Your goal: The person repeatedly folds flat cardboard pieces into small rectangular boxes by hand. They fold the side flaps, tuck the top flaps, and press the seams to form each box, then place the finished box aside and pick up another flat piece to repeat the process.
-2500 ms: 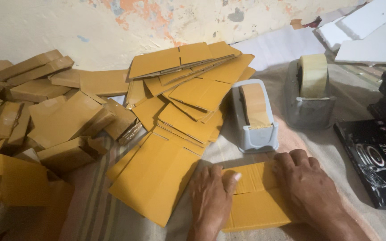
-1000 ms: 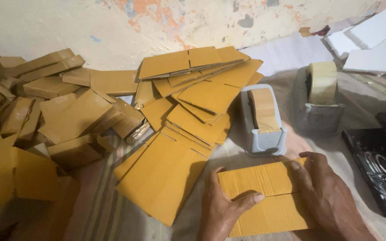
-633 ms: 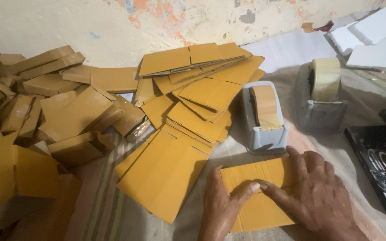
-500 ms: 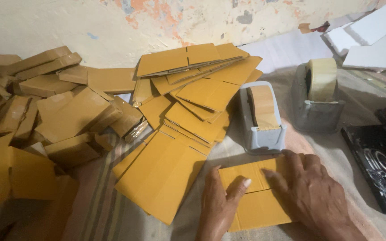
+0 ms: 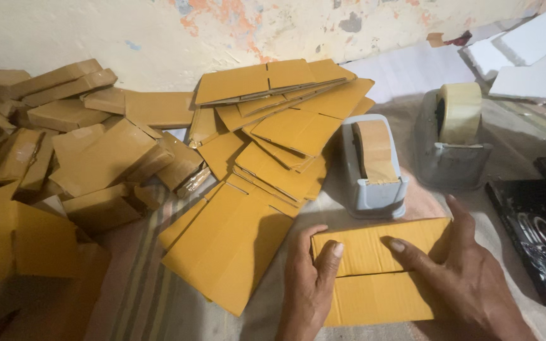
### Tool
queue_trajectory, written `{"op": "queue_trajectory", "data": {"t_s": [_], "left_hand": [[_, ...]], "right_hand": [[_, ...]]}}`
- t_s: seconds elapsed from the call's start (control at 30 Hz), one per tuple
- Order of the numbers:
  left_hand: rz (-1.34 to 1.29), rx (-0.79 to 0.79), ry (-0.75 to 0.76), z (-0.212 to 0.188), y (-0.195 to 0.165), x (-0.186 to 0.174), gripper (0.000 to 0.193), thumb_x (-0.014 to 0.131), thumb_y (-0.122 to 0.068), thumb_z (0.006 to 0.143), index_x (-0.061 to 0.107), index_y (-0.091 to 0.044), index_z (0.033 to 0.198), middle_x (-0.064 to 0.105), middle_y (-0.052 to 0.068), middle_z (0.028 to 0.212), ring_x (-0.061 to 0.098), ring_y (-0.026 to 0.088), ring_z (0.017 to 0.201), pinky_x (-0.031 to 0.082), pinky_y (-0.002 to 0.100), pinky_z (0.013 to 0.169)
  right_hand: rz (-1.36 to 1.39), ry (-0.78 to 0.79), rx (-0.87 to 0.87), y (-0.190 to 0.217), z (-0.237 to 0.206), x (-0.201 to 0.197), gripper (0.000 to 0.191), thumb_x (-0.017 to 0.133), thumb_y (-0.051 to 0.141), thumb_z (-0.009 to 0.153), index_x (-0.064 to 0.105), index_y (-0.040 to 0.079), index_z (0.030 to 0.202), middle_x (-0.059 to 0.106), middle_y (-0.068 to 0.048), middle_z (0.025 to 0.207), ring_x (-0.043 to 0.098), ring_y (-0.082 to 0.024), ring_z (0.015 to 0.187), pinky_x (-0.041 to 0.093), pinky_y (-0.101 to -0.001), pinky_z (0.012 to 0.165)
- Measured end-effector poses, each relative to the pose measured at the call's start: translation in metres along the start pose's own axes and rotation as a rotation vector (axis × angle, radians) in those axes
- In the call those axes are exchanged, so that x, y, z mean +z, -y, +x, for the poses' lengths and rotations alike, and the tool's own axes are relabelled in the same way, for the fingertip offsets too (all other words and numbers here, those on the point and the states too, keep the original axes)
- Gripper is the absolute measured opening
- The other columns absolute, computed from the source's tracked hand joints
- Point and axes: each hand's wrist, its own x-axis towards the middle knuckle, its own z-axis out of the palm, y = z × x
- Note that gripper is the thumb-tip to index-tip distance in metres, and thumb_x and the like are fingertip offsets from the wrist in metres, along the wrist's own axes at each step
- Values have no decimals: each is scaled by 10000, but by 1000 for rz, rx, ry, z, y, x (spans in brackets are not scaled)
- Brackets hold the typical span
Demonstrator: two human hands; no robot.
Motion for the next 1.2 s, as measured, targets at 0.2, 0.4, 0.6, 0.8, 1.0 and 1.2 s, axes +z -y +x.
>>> {"op": "queue_trajectory", "data": {"t_s": [0.2,0.4,0.6,0.8,1.0,1.2], "left_hand": [[30,-42,-3,1,-5,-2,599,597,-494,958,514,-61,1364,618,178,1244,629,247,1183,506,402,987],[-163,-128,67,-2,-15,-1,808,788,-426,779,443,-40,1399,727,213,1122,751,240,997,611,362,838],[-290,-194,88,-2,-16,-1,744,811,-388,785,467,-10,1325,765,168,1073,762,205,950,627,322,794],[-20,168,-40,-5,-7,5,714,837,-396,854,522,1,1358,739,195,1089,729,262,983,573,395,848],[110,646,10,-12,-1,4,632,684,-439,1054,471,1,1454,636,263,1310,679,365,1192,570,478,985],[47,632,125,-17,5,8,657,653,-533,1054,494,-30,1447,637,212,1254,725,318,1143,610,427,954]], "right_hand": [[641,37,541,7,10,-4,1005,715,520,861,315,25,1639,691,-246,1037,689,-354,970,564,-445,851],[601,-165,63,16,2,-18,683,510,549,977,563,42,1431,696,-169,1033,717,-283,930,594,-395,780],[728,198,705,12,9,-17,461,455,388,1090,647,4,1259,720,-260,1044,707,-381,914,549,-498,827],[-326,-572,-258,15,-4,-10,440,568,281,901,621,79,1288,616,-292,1245,642,-447,1103,517,-582,872],[-38,-699,-313,52,-4,-9,260,612,277,889,710,89,1039,701,-85,1019,665,-338,1111,469,-723,1078],[16,-473,-60,7,-14,1,209,616,301,928,757,150,959,731,-21,972,698,-267,900,543,-416,805]]}}
